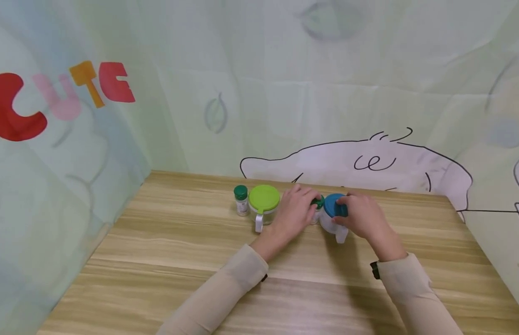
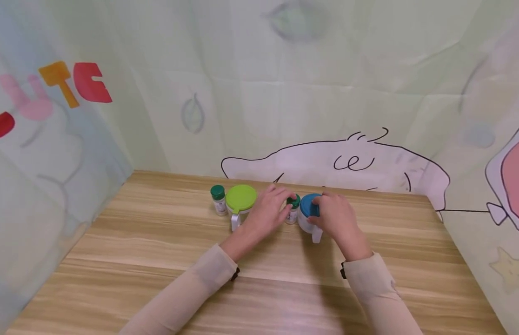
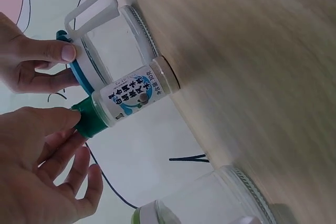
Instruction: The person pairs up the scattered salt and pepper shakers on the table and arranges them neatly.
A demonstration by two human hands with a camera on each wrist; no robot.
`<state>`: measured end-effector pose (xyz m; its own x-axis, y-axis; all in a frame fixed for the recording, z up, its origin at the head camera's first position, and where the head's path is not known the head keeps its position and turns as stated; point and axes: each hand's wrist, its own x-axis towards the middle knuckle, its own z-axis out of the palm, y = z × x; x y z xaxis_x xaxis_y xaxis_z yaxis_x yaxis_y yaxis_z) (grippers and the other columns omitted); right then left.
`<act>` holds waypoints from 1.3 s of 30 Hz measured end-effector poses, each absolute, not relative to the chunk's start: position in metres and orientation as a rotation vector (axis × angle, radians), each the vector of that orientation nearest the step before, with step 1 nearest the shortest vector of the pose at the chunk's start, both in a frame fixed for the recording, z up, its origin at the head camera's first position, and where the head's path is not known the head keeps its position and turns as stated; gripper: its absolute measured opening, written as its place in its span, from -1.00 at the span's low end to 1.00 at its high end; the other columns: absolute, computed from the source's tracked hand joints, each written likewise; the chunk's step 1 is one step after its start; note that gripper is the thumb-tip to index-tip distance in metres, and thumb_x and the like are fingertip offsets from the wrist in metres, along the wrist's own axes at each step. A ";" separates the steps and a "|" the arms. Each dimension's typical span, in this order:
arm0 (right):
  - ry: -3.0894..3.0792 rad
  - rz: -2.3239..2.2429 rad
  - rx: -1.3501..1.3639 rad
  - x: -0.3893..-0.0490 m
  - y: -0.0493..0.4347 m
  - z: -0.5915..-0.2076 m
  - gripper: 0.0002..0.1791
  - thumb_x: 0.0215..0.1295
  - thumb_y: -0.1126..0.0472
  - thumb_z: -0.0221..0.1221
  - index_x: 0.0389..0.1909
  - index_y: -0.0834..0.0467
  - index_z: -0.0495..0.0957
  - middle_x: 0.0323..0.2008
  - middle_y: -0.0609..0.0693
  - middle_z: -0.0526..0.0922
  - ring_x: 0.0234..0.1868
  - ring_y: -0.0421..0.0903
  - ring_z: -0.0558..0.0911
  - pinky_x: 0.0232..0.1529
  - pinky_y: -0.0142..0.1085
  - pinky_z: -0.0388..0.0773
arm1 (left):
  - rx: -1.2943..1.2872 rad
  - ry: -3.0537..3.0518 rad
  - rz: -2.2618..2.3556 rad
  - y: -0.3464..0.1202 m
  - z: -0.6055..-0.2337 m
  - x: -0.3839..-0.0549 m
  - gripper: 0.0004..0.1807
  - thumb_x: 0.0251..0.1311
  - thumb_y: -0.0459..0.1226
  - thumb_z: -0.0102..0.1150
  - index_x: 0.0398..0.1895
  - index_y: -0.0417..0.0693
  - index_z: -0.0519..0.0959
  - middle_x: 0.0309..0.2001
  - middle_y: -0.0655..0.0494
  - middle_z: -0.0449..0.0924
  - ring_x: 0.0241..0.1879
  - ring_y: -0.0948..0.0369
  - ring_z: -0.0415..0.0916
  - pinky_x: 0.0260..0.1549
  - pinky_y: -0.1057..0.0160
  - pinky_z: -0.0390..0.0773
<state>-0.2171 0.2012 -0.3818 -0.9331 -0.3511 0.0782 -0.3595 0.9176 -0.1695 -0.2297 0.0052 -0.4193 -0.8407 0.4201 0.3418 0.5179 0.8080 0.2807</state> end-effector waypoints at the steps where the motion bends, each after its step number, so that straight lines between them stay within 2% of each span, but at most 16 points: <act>1: -3.025 0.285 0.566 -0.217 0.201 -0.382 -0.47 0.19 0.07 0.55 0.05 0.35 0.73 -0.11 0.29 0.72 -0.15 0.23 0.70 -0.03 0.14 0.68 | -0.716 -2.737 -0.539 0.005 -0.418 -0.230 -0.76 0.48 -0.20 0.28 0.14 0.09 0.69 0.19 0.23 0.71 0.12 0.15 0.51 0.16 0.14 0.56; 8: -3.004 0.290 0.572 -0.217 0.202 -0.383 -0.47 0.19 0.07 0.55 0.05 0.36 0.72 -0.12 0.29 0.71 -0.14 0.24 0.70 -0.01 0.15 0.67 | -0.695 -2.751 -0.602 0.003 -0.417 -0.232 -0.78 0.44 -0.18 0.34 0.10 0.14 0.71 0.21 0.25 0.71 0.12 0.15 0.51 0.16 0.12 0.56; 17: -2.998 0.272 0.581 -0.218 0.202 -0.385 -0.47 0.20 0.07 0.55 0.06 0.35 0.72 -0.11 0.28 0.70 -0.12 0.24 0.69 0.01 0.16 0.65 | -0.707 -2.721 -0.702 0.002 -0.422 -0.234 -0.78 0.43 -0.19 0.34 0.09 0.09 0.70 0.19 0.21 0.70 0.14 0.14 0.49 0.19 0.14 0.54; 23: -3.003 0.260 0.571 -0.218 0.202 -0.385 -0.45 0.21 0.06 0.54 0.09 0.35 0.71 -0.06 0.31 0.71 -0.09 0.27 0.70 0.03 0.17 0.65 | -0.756 -2.679 -0.788 0.000 -0.421 -0.235 -0.74 0.54 -0.09 0.21 0.07 0.02 0.73 0.20 0.12 0.69 0.24 0.12 0.51 0.30 0.12 0.53; 28: -3.016 0.260 0.571 -0.217 0.201 -0.384 -0.44 0.21 0.07 0.54 0.10 0.36 0.70 -0.08 0.30 0.70 -0.12 0.24 0.69 0.02 0.16 0.66 | -0.782 -2.644 -0.880 -0.003 -0.418 -0.234 -0.67 0.62 -0.05 0.08 0.14 0.01 0.71 0.21 0.12 0.66 0.29 0.13 0.51 0.34 0.13 0.51; 34: -3.042 0.264 0.551 -0.216 0.201 -0.382 -0.43 0.22 0.07 0.53 0.13 0.36 0.68 -0.02 0.34 0.69 -0.07 0.29 0.69 0.03 0.18 0.67 | -0.825 -2.598 -0.905 -0.012 -0.412 -0.223 -0.69 0.60 -0.05 0.10 0.14 0.01 0.69 0.21 0.11 0.66 0.31 0.10 0.50 0.38 0.01 0.46; 39: -3.064 0.266 0.545 -0.214 0.200 -0.382 -0.42 0.24 0.06 0.52 0.16 0.34 0.67 0.07 0.38 0.67 0.00 0.33 0.68 0.08 0.22 0.65 | -0.814 -2.617 -0.881 -0.029 -0.410 -0.210 -0.63 0.57 -0.04 0.15 0.22 -0.03 0.67 0.29 0.07 0.62 0.43 0.04 0.42 0.48 -0.09 0.35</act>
